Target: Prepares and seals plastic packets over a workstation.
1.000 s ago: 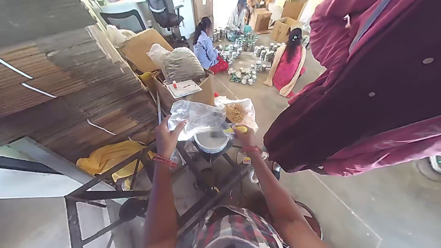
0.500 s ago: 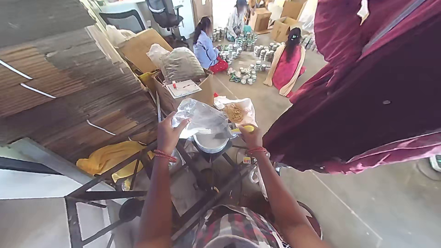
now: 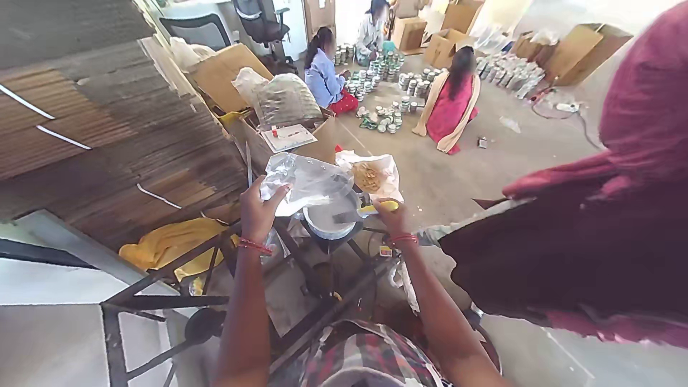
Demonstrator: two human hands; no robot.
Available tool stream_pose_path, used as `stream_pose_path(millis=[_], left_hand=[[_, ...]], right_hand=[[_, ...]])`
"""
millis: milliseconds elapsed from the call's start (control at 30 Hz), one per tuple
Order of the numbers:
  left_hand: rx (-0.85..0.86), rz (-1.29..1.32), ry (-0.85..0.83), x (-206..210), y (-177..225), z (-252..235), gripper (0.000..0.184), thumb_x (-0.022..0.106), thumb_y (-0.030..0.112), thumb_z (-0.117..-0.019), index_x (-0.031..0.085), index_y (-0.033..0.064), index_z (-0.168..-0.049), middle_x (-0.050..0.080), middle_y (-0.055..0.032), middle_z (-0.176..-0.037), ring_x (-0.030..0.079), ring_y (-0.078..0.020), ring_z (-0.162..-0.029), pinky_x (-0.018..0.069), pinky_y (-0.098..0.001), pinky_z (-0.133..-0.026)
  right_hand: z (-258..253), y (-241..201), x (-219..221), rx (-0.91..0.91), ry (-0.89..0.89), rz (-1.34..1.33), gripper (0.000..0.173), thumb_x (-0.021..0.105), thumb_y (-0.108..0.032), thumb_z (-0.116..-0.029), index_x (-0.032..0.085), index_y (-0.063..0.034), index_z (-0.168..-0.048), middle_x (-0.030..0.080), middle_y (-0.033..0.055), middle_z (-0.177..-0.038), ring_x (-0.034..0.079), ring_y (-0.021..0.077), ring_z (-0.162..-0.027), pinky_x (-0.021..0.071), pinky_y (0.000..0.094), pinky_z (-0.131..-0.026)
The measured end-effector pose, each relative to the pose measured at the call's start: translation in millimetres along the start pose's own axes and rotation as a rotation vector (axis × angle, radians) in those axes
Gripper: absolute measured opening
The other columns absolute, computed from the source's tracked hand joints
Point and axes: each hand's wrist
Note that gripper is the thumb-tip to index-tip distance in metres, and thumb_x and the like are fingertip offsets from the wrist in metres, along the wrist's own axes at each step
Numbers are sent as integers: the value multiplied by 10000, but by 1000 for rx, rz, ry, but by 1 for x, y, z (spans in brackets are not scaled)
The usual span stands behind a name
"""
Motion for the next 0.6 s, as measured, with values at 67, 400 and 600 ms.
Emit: stream_pose_path(millis=[67,400,600], left_hand=[[18,43,24,-1,-4,1,541,744,363,-944,620,-9,-1318,697,-221,-1155,684,-314,-1068,511,-559,-972],[49,262,113,-9,-5,8,501,755,271,-938,592,28,-1344,693,-98,-1188,684,-101,-1051,560,-356,-968],[58,331,153,-14,8,8,492,775,266,-919,595,38,-1316,699,-28,-1157,680,-36,-1036,566,-295,-959]], right_hand=[[4,-2,1,51,45,-25,231,711,-222,-981,713,-28,-1105,732,98,-902,704,158,-728,612,365,-720],[3,5,7,65,99,-159,204,716,-144,-971,708,33,-1071,739,137,-900,735,177,-741,647,355,-724],[9,4,11,52,-36,-148,201,724,-146,-967,709,14,-1087,744,113,-916,732,166,-750,643,346,-723]])
Point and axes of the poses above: each hand's wrist, its own z-axis away from the middle knuckle, its own x-axis out of the palm, y = z × x
